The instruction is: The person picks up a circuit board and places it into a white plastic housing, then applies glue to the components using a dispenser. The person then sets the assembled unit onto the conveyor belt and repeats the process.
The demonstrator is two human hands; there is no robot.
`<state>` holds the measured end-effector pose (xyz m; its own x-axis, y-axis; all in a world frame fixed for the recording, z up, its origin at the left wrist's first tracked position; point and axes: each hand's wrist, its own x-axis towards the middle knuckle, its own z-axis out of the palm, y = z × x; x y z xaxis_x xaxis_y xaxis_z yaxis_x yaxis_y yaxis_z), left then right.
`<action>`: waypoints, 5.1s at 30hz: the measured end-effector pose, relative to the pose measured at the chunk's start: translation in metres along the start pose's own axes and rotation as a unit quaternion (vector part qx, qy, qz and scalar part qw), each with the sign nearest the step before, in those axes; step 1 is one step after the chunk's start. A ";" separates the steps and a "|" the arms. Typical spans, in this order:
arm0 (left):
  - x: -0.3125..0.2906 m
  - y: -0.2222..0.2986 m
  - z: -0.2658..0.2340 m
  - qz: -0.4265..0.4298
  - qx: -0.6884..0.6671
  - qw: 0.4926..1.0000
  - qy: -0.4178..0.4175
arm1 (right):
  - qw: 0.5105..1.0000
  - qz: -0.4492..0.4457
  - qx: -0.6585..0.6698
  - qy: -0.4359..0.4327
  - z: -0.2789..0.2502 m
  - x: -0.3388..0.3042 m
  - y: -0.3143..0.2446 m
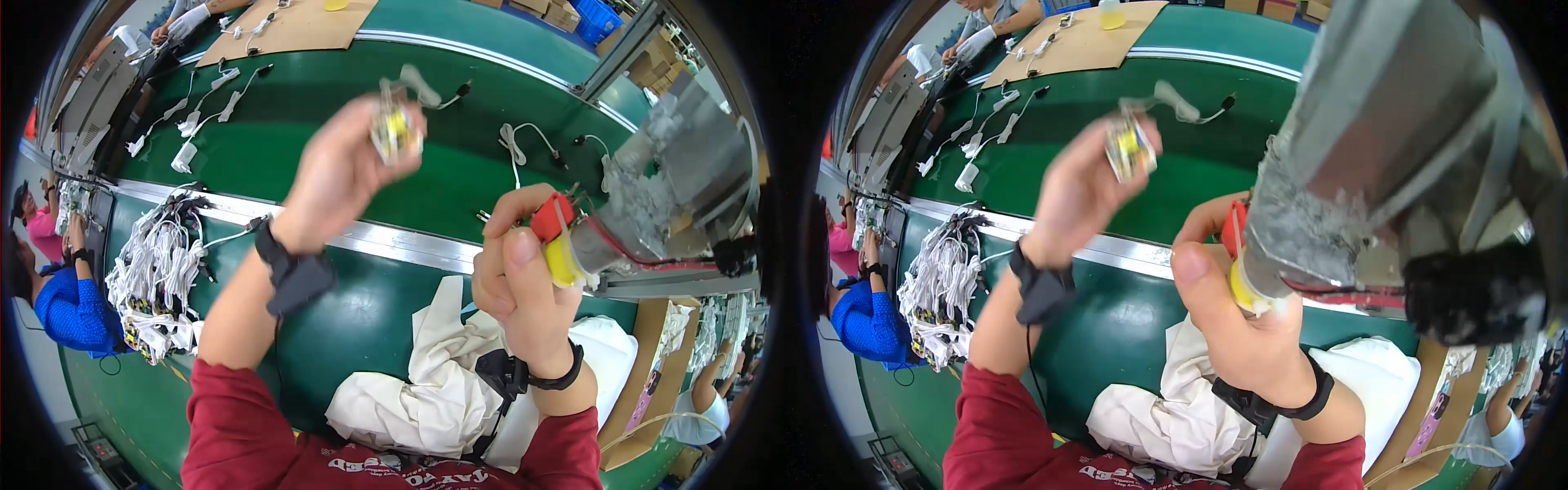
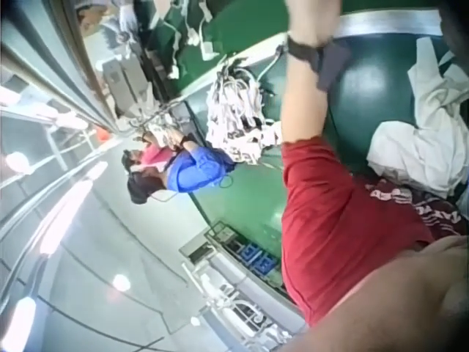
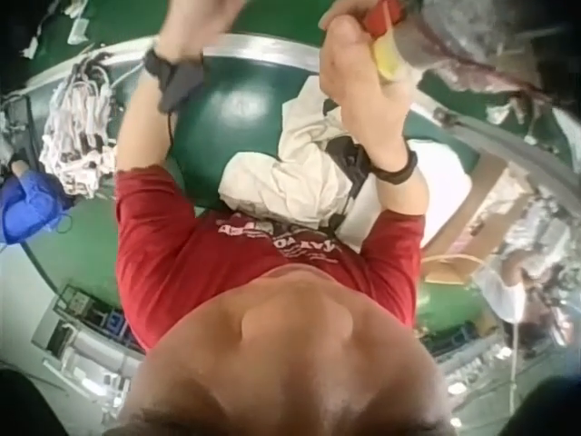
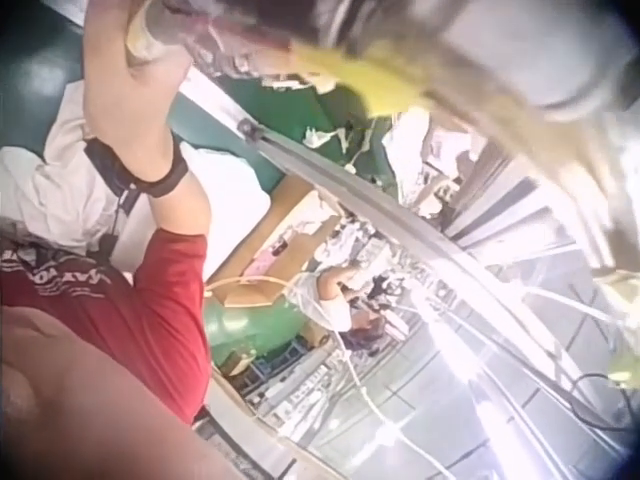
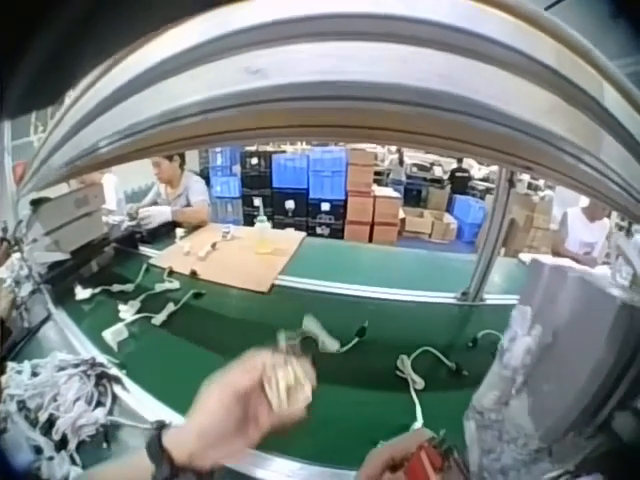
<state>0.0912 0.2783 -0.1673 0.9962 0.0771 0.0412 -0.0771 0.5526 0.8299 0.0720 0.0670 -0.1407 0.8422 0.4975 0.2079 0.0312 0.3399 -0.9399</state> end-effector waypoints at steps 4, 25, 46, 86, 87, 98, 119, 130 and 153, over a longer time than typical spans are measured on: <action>-0.073 -0.062 0.009 -0.200 -0.064 0.978 0.021 | 0.999 -0.024 -0.035 0.016 0.002 0.005 -0.004; -0.107 -0.092 0.022 -0.241 -0.095 0.956 -0.138 | 0.995 -0.024 -0.027 0.098 0.011 0.017 0.004; -0.097 -0.095 0.012 -0.225 -0.110 0.967 -0.045 | 0.999 0.005 -0.043 -0.021 -0.003 0.018 0.003; -0.090 -0.093 0.015 -0.261 -0.248 0.930 -0.078 | 0.983 -0.007 -0.145 -0.109 -0.011 0.019 -0.001; -0.089 -0.093 0.015 -0.269 -0.244 0.929 -0.075 | 0.987 0.000 -0.131 -0.098 -0.010 0.018 -0.002; 0.039 -0.088 0.048 -0.037 -0.033 0.990 -0.134 | 0.999 0.032 0.019 -0.030 0.004 0.012 -0.005; -0.031 0.067 -0.188 0.107 0.945 0.216 0.221 | 1.000 -0.009 -0.010 -0.027 0.010 0.015 -0.006; 0.033 0.075 -0.085 -0.057 0.369 0.918 0.135 | 1.000 0.000 0.005 -0.009 0.016 0.014 -0.010; -0.097 -0.092 0.029 -0.243 -0.126 0.955 -0.114 | 1.000 -0.012 -0.024 -0.001 -0.009 0.036 0.000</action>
<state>0.0029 0.1954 -0.2314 0.8981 -0.4054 -0.1703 0.4169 0.6622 0.6227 0.1073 0.0773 -0.1353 0.8400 0.4914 0.2300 0.0766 0.3124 -0.9469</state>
